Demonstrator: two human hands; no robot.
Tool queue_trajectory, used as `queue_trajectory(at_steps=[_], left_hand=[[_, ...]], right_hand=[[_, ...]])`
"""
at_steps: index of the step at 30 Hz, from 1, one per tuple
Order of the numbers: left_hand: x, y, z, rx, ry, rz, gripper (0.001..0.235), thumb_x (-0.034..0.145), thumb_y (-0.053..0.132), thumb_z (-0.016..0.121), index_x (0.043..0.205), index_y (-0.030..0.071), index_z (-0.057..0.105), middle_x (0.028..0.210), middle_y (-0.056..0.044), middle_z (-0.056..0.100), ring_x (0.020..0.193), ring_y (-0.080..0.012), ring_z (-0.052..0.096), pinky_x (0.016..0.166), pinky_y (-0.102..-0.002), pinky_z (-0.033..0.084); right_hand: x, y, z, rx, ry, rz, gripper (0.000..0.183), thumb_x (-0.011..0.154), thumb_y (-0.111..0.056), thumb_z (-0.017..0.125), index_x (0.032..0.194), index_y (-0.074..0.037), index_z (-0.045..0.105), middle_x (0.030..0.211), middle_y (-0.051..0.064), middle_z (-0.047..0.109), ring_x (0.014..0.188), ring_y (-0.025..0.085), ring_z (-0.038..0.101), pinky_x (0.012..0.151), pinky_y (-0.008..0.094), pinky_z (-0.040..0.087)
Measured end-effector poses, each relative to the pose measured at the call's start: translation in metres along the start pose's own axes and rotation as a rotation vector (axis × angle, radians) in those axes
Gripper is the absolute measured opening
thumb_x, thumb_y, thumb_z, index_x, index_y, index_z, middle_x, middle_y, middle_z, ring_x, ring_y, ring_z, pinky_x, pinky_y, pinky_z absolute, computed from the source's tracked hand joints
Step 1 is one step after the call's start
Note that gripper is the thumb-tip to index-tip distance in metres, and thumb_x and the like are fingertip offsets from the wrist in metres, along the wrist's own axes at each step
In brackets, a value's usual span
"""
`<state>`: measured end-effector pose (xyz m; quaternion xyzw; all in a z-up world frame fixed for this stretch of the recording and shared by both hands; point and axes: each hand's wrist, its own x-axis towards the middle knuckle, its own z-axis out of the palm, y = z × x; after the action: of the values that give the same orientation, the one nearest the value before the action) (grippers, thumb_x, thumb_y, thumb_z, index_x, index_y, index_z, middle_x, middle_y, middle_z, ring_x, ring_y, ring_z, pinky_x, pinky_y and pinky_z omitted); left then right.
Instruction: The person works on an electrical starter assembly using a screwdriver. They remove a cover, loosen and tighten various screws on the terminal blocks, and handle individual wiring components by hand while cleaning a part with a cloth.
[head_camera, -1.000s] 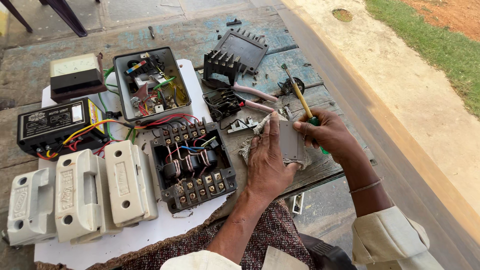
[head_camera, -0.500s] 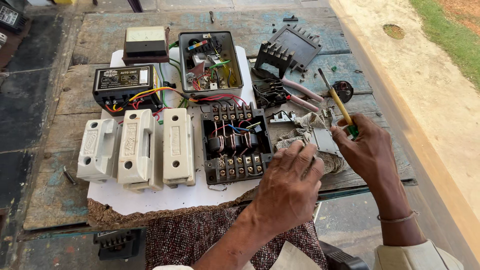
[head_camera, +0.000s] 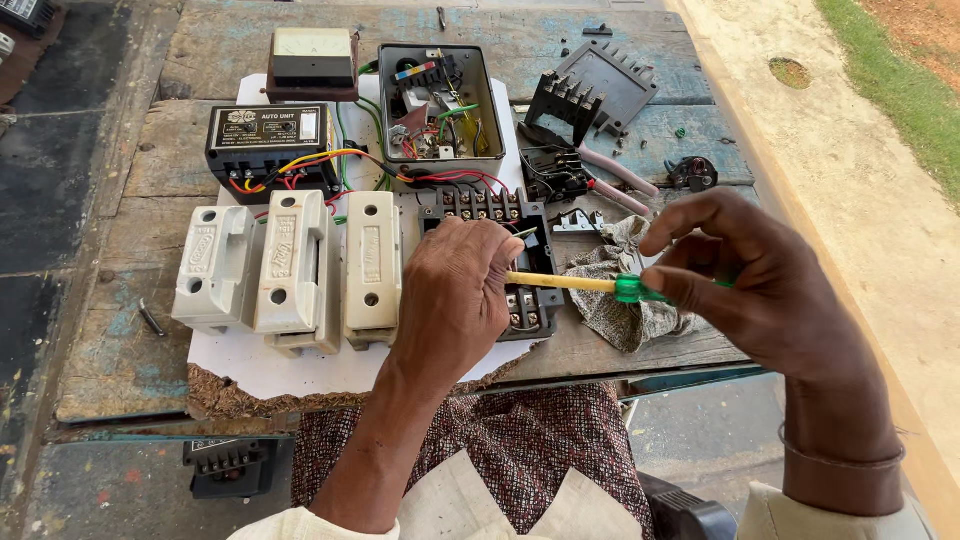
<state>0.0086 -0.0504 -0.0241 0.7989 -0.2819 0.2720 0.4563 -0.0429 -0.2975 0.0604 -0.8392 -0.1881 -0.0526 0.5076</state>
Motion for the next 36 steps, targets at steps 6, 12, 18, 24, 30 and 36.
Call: queue_trajectory(at_steps=[6, 12, 18, 24, 30, 36], left_hand=[[-0.002, 0.000, 0.012, -0.161, 0.146, -0.294, 0.023, 0.109, 0.025, 0.057, 0.096, 0.008, 0.065, 0.077, -0.007, 0.071, 0.069, -0.0184, 0.071, 0.055, -0.037, 0.054], [-0.014, 0.009, 0.022, -0.095, 0.042, -0.431, 0.024, 0.106, 0.025, 0.058, 0.093, 0.006, 0.064, 0.066, -0.008, 0.066, 0.055, -0.0208, 0.066, 0.048, -0.039, 0.046], [-0.021, 0.007, 0.008, -0.160, 0.012, -0.153, 0.017, 0.108, 0.017, 0.059, 0.104, 0.005, 0.071, 0.079, -0.008, 0.068, 0.076, -0.0208, 0.065, 0.072, -0.035, 0.054], [-0.026, 0.006, -0.005, -0.464, -0.224, -0.360, 0.021, 0.100, 0.011, 0.065, 0.118, 0.006, 0.074, 0.100, -0.008, 0.074, 0.090, -0.0176, 0.071, 0.079, -0.032, 0.060], [-0.024, 0.008, 0.003, -0.385, -0.230, -0.302, 0.022, 0.096, 0.010, 0.071, 0.116, 0.005, 0.075, 0.094, -0.008, 0.075, 0.085, -0.0190, 0.068, 0.076, -0.033, 0.055], [-0.023, 0.009, 0.007, -0.315, -0.208, -0.243, 0.019, 0.091, 0.013, 0.077, 0.110, 0.007, 0.077, 0.092, -0.007, 0.075, 0.087, -0.0190, 0.069, 0.083, -0.035, 0.054]], right_hand=[[0.019, -0.007, 0.025, 0.345, 0.421, 0.047, 0.019, 0.100, -0.013, 0.071, 0.113, -0.006, 0.059, 0.093, 0.007, 0.066, 0.072, 0.013, 0.062, 0.054, 0.024, 0.047], [0.027, 0.001, 0.060, 1.222, 0.618, -0.064, 0.041, 0.113, -0.045, 0.053, 0.093, -0.010, 0.057, 0.077, 0.006, 0.059, 0.066, 0.017, 0.060, 0.066, 0.031, 0.049], [0.044, 0.000, 0.046, 1.009, 0.443, -0.162, 0.048, 0.115, -0.047, 0.054, 0.083, -0.012, 0.049, 0.063, 0.001, 0.041, 0.049, 0.011, 0.041, 0.051, 0.028, 0.034], [0.052, -0.013, 0.053, 0.944, 0.424, -0.055, 0.046, 0.115, -0.048, 0.051, 0.090, -0.009, 0.050, 0.069, 0.002, 0.041, 0.052, 0.012, 0.037, 0.051, 0.028, 0.030], [0.054, -0.016, 0.057, 0.907, 0.392, -0.065, 0.042, 0.114, -0.043, 0.051, 0.095, -0.006, 0.051, 0.071, 0.004, 0.043, 0.055, 0.012, 0.037, 0.053, 0.028, 0.031], [0.055, -0.019, 0.053, 0.908, 0.293, -0.065, 0.041, 0.116, -0.041, 0.050, 0.097, -0.004, 0.053, 0.071, 0.006, 0.044, 0.055, 0.013, 0.039, 0.054, 0.027, 0.034]])
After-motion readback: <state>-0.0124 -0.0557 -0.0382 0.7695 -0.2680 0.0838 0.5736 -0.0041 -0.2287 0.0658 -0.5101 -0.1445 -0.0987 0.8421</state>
